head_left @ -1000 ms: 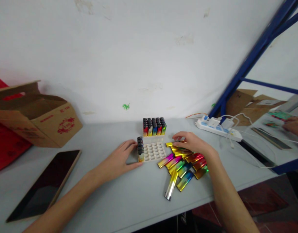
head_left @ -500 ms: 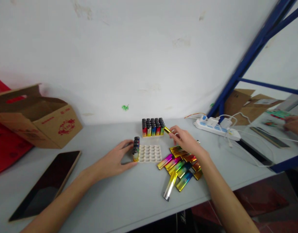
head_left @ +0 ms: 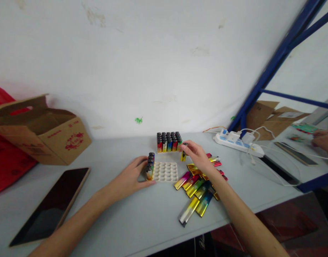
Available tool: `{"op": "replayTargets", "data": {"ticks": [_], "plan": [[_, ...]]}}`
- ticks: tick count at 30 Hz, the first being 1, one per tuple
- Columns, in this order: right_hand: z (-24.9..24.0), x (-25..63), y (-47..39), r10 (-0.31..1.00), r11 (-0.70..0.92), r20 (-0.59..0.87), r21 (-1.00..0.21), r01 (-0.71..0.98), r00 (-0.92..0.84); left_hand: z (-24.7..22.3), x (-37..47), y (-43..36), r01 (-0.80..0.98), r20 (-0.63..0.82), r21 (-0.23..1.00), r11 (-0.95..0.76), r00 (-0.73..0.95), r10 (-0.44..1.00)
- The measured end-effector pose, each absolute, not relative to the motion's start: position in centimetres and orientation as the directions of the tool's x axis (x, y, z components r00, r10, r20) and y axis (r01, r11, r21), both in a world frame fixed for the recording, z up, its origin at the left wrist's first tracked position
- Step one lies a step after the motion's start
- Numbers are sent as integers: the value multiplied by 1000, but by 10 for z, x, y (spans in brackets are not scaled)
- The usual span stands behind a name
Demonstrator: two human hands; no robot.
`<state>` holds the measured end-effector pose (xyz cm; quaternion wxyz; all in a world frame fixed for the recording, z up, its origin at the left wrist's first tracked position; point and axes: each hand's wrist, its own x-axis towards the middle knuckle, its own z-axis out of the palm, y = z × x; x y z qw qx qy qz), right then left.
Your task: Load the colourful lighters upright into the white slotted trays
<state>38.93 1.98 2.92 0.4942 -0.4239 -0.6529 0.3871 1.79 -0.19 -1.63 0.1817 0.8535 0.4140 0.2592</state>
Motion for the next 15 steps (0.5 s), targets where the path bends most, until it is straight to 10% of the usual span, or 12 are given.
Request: {"op": "replayTargets", "data": {"ticks": [5, 15], "plan": [[34, 369, 7, 955, 166, 176, -984, -61, -237, -14, 19, -4, 591, 293, 550, -590, 525, 799], [21, 358, 10, 963, 262, 264, -879, 399, -51, -10, 22, -7, 594, 307, 536, -600, 525, 794]]}}
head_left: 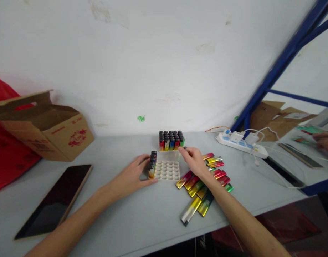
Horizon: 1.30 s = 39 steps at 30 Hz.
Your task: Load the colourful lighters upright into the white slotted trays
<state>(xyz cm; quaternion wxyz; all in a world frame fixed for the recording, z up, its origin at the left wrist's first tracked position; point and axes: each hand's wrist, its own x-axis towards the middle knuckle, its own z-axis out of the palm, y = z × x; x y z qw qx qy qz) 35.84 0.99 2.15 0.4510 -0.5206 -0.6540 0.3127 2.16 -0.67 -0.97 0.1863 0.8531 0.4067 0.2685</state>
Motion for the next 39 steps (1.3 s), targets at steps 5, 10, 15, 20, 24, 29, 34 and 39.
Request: {"op": "replayTargets", "data": {"ticks": [5, 10, 15, 20, 24, 29, 34, 39], "plan": [[25, 356, 5, 951, 311, 268, -823, 476, -156, -8, 22, -8, 617, 270, 517, -593, 540, 797], [29, 354, 3, 934, 354, 325, -784, 510, -148, -8, 21, -7, 609, 263, 532, -588, 542, 799], [30, 355, 1, 902, 431, 355, -744, 511, -245, -9, 21, -6, 603, 293, 513, -610, 545, 785], [27, 353, -2, 795, 606, 451, -626, 490, -406, -10, 23, -8, 623, 281, 488, -612, 552, 785], [24, 343, -4, 780, 619, 407, -616, 487, -476, -11, 24, -10, 637, 247, 489, -596, 555, 795], [18, 329, 3, 807, 576, 369, -661, 481, -460, -9, 25, -13, 642, 249, 483, -595, 551, 797], [12, 324, 8, 818, 570, 338, -588, 573, -466, -8, 26, -15, 645, 256, 477, -597, 548, 796], [8, 325, 11, 816, 578, 355, -530, 621, -457, -10, 25, -14, 653, 254, 471, -594, 544, 800]]}}
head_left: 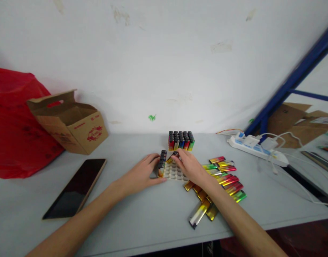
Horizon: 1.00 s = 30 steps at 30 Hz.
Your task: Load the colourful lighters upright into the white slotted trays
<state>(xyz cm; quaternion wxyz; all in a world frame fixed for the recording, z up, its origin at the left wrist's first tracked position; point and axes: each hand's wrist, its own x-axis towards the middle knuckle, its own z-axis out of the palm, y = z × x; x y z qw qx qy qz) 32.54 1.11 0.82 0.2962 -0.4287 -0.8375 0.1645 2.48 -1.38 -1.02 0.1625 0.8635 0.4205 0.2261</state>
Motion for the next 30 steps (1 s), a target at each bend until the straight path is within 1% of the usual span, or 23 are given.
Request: {"op": "replayTargets", "data": {"ticks": [4, 7, 10, 13, 15, 17, 19, 21, 23, 25, 27, 30], "plan": [[9, 323, 14, 837, 541, 291, -567, 621, -463, -12, 23, -13, 648, 258, 469, -600, 549, 795], [11, 318, 15, 841, 534, 272, -556, 638, -467, -13, 23, -11, 641, 263, 478, -601, 548, 794], [11, 313, 14, 834, 547, 267, -514, 661, -483, -14, 22, -9, 635, 264, 485, -601, 549, 793], [9, 312, 13, 797, 602, 273, -436, 669, -539, -14, 20, -8, 626, 273, 487, -608, 552, 788], [11, 316, 12, 775, 631, 290, -407, 660, -562, -14, 19, -7, 624, 274, 486, -611, 556, 785], [18, 326, 8, 767, 641, 337, -428, 637, -546, -14, 18, -6, 624, 273, 486, -612, 557, 784], [31, 341, -3, 764, 645, 391, -476, 598, -513, -14, 18, -6, 623, 273, 489, -611, 556, 785], [47, 359, -22, 752, 657, 402, -518, 548, -522, -13, 19, -7, 623, 274, 490, -610, 554, 786], [59, 377, -49, 719, 687, 389, -524, 503, -577, -13, 20, -8, 623, 271, 491, -609, 555, 786], [64, 391, -82, 672, 728, 361, -480, 489, -647, -12, 21, -9, 625, 266, 490, -607, 556, 787], [61, 401, -113, 658, 745, 320, -405, 529, -682, -11, 22, -9, 628, 256, 492, -603, 558, 790], [47, 405, -144, 679, 734, 273, -290, 614, -682, -9, 23, -9, 627, 254, 500, -597, 553, 793]]}}
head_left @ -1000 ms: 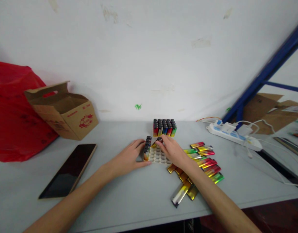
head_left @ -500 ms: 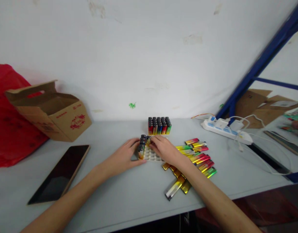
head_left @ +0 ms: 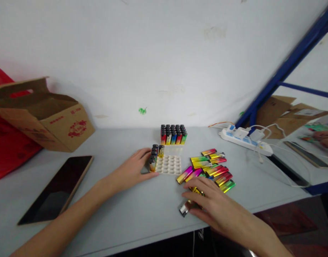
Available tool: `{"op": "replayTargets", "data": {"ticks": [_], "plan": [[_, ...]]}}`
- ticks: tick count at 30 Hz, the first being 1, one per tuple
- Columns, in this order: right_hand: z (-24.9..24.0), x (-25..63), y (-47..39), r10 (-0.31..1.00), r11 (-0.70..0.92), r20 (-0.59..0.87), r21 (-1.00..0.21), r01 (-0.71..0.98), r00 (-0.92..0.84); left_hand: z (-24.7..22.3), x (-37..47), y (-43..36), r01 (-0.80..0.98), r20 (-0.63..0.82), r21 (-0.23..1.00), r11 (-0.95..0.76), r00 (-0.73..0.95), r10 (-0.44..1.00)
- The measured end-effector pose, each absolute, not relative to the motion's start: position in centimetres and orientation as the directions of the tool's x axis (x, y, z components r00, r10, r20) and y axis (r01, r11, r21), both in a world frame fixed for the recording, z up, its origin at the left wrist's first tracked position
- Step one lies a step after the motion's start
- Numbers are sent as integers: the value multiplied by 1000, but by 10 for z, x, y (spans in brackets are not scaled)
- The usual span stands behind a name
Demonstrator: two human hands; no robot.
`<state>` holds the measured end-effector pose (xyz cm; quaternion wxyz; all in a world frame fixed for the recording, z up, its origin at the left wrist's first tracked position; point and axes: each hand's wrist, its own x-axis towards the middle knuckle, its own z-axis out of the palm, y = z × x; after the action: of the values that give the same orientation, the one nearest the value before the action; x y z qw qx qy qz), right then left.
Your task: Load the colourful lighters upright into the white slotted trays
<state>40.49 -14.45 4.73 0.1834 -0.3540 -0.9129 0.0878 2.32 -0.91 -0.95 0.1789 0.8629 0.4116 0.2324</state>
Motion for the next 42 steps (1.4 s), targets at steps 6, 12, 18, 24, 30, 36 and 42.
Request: {"op": "replayTargets", "data": {"ticks": [6, 12, 18, 24, 30, 36, 42], "plan": [[34, 396, -147, 654, 757, 346, -301, 580, -673, -11, 22, -7, 617, 272, 508, -601, 547, 791], [43, 379, -108, 846, 478, 300, -793, 377, -441, -16, 20, -6, 616, 298, 472, -630, 561, 772], [62, 350, -42, 917, 163, 169, -986, -45, -361, -14, 20, -7, 607, 314, 468, -642, 565, 763], [59, 330, 0, 966, 204, 185, -975, 92, -183, -14, 20, -8, 623, 279, 459, -634, 576, 768], [43, 320, -6, 951, 307, 307, -924, 228, -36, -17, 19, -6, 623, 287, 454, -637, 574, 767], [37, 321, -10, 931, 341, 366, -858, 384, -10, -20, 18, -2, 608, 305, 468, -641, 569, 763], [32, 320, -13, 916, 383, 394, -806, 450, -73, -19, 18, -2, 603, 310, 467, -647, 573, 758]]}}
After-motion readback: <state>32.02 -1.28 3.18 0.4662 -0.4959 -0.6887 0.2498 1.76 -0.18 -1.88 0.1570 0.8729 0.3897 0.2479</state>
